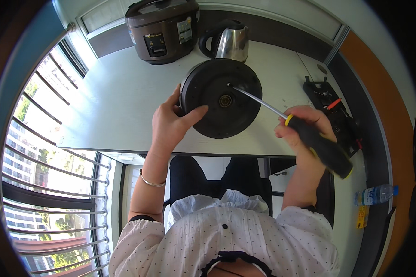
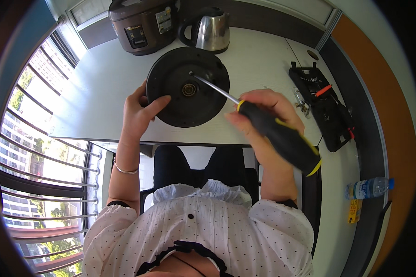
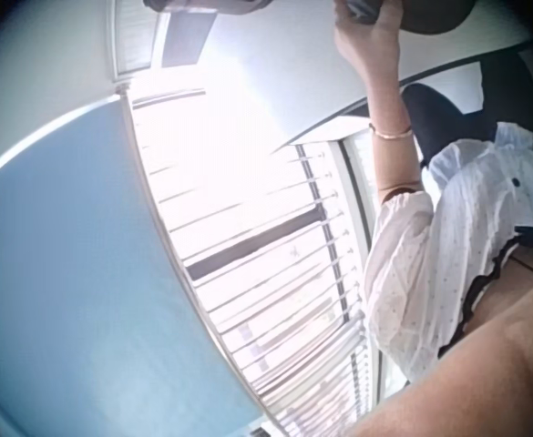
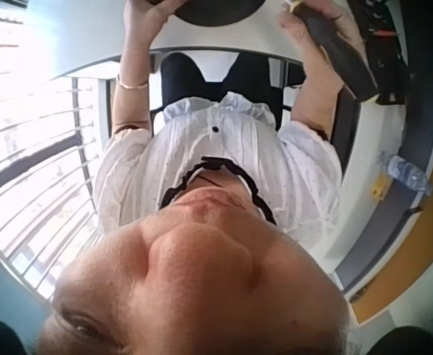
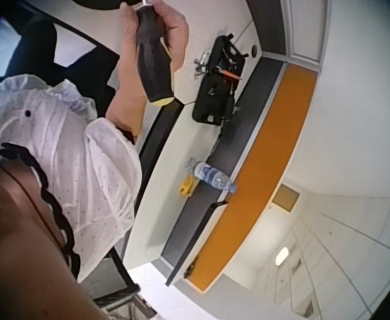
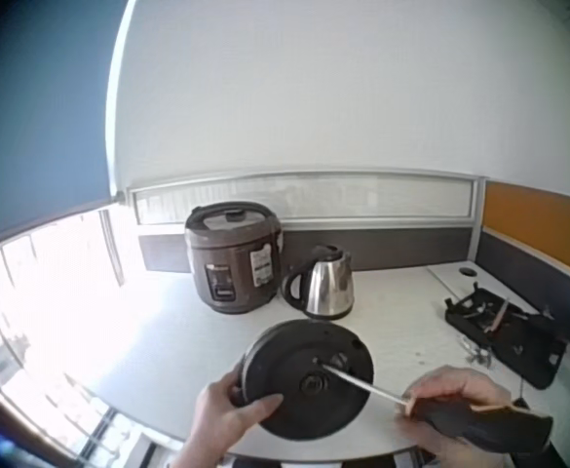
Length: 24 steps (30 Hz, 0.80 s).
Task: The person holds an electric kettle upside down and uses a screwdriver to loosen a screw on the base. The person rotates the kettle to access the screw and continues unscrewing it.
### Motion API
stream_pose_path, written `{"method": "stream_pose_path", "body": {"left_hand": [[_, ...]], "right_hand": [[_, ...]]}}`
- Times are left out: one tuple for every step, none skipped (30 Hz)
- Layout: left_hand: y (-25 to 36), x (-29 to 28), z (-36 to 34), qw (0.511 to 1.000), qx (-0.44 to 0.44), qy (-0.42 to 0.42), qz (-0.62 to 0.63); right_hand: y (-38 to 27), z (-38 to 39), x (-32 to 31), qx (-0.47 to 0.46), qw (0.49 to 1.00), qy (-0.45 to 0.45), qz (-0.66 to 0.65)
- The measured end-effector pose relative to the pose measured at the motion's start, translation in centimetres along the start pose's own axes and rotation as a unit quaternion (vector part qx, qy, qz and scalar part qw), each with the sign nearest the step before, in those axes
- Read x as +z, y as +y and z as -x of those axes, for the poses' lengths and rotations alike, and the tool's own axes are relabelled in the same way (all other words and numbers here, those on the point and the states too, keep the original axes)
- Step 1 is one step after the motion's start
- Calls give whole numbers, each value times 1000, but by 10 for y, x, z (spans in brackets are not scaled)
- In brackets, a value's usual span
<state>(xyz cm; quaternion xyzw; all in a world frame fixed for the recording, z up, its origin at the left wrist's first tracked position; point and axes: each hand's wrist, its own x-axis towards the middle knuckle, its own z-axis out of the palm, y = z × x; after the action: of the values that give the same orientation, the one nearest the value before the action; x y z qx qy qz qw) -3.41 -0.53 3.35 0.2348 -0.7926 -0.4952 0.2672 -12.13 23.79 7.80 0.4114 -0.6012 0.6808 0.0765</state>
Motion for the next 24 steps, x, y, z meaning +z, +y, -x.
{"method": "stream_pose_path", "body": {"left_hand": [[0,0,-1,1000,0,-2,9],[-1,0,-1,1000,0,-4,19],[-1,-1,-1,1000,1,-3,18],[-2,-1,-1,1000,1,-2,17],[-3,-1,0,1000,1,-1,16],[-3,-1,0,1000,1,0,15],[-2,0,1,1000,0,1,14],[-2,0,1,1000,-1,2,14],[-2,-1,1,1000,-1,0,10],[-3,-1,0,1000,0,-1,6],[-3,-1,0,1000,0,-3,2],[-3,-1,0,1000,-1,-4,6],[-3,-1,0,1000,-1,-5,9],[-2,-1,0,1000,-2,-6,12],[-2,-1,1,1000,-1,-5,13],[-2,-1,1,1000,0,-5,15],[-2,-1,2,1000,1,-5,16],[-3,-2,1,1000,1,-5,17],[-3,-2,1,1000,1,-5,18],[-4,-2,1,1000,1,-4,18],[-4,-2,1,1000,1,-4,19],[-3,-2,1,1000,0,-4,19],[-3,-2,1,1000,0,-4,19],[-3,-2,1,1000,0,-3,24]], "right_hand": [[1,-5,1,-84,995,-45,5],[-8,-3,0,-61,995,-69,35],[-10,-3,-1,-73,992,-90,55],[-10,-3,-2,-84,987,-112,75],[-10,-1,0,-68,990,-111,54],[-11,-1,0,-72,989,-116,58],[-14,-3,0,-75,988,-122,62],[-17,-4,0,-79,987,-127,65],[-21,-3,2,-66,987,-124,78],[-20,-3,1,-59,986,-138,78],[-18,-3,-1,-52,984,-152,79],[-20,-3,3,-61,983,-146,91],[-22,-3,7,-68,982,-140,103],[-22,-2,7,-79,980,-146,113],[-21,-1,8,-89,977,-152,122],[-20,-1,8,-96,975,-158,124],[-19,-1,9,-102,973,-163,125],[-18,-1,9,-109,971,-169,126],[-17,-1,10,-111,970,-173,129],[-17,-1,10,-111,969,-177,130],[-17,-1,9,-110,968,-180,133],[-17,-2,8,-107,968,-183,132],[-17,-2,7,-104,969,-181,133],[-16,-2,6,-101,969,-179,134]]}}
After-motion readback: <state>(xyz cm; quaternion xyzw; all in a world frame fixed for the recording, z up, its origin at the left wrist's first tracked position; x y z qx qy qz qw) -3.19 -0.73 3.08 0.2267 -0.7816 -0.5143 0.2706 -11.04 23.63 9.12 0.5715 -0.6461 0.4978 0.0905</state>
